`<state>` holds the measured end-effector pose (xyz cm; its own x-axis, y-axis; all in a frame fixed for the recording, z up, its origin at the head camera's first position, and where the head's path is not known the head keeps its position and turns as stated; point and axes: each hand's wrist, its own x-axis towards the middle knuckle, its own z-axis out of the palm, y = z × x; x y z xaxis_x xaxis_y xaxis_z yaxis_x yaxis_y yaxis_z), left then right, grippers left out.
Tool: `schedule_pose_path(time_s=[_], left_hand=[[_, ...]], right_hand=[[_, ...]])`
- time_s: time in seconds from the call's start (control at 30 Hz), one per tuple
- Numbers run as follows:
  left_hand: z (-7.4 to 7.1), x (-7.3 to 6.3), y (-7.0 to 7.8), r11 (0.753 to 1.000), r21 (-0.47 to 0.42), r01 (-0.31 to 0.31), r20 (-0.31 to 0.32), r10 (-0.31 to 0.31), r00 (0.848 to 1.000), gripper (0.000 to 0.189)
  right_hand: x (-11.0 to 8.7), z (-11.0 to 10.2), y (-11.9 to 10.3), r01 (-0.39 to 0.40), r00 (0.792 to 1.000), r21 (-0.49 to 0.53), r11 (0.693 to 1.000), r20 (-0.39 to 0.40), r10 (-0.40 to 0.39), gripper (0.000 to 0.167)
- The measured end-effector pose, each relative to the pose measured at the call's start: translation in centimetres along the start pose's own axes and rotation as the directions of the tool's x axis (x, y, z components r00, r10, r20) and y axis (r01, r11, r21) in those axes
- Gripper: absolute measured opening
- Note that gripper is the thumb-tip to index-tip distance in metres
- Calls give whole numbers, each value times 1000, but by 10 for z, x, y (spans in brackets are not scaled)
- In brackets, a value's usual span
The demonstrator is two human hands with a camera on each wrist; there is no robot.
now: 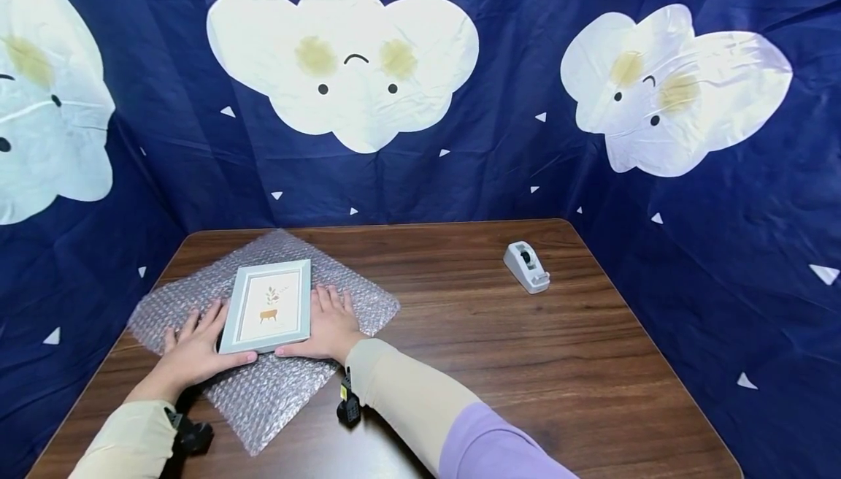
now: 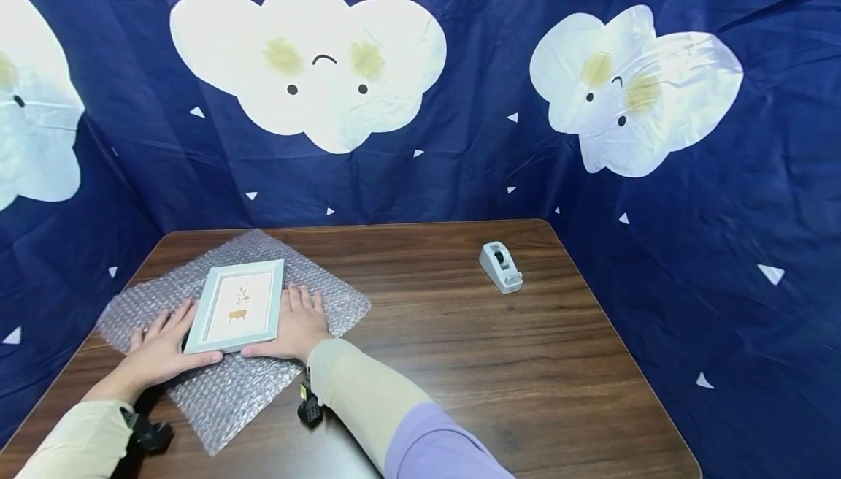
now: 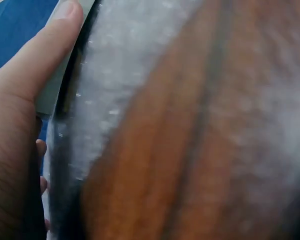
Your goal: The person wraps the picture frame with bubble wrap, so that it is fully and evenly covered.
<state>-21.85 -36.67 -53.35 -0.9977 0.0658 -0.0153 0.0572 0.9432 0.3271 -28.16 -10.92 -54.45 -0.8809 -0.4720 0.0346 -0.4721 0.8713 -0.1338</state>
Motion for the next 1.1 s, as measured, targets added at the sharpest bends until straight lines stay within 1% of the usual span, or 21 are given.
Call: schedule_pose_path(time_s=[0.13,0.23,0.4,0.6,0.73,1.0,1.1], left_hand=[[4,1,-1,1000,10,1,-6,-1,1000,128],[7,2,2,1000,7,6,-5,-6,1000,129],[16,3,15,1000,-7,9,-29,-9,1000,129],[24,4,39,1000,-29,10,-58,-12,998,131],[29,6,57,999,-37,3,-56,-5,998,132],[44,17,101,997,-78,-10,-59,5,998,134],[51,21,118,997,-76,-15,-68,9,998,135]], right_hand=[[-1,-2,0,-7,1000,-33,999,24,8,135],[-3,0,4,2,1000,-23,1000,24,-1,135],[-5,3,22,28,999,0,1000,20,-28,135],[-11,-3,45,74,997,3,997,27,-74,133],[-19,-8,62,83,996,22,996,39,-83,132],[-38,-12,109,68,997,2,998,45,-68,131],[-47,-16,126,75,996,4,997,45,-75,130]])
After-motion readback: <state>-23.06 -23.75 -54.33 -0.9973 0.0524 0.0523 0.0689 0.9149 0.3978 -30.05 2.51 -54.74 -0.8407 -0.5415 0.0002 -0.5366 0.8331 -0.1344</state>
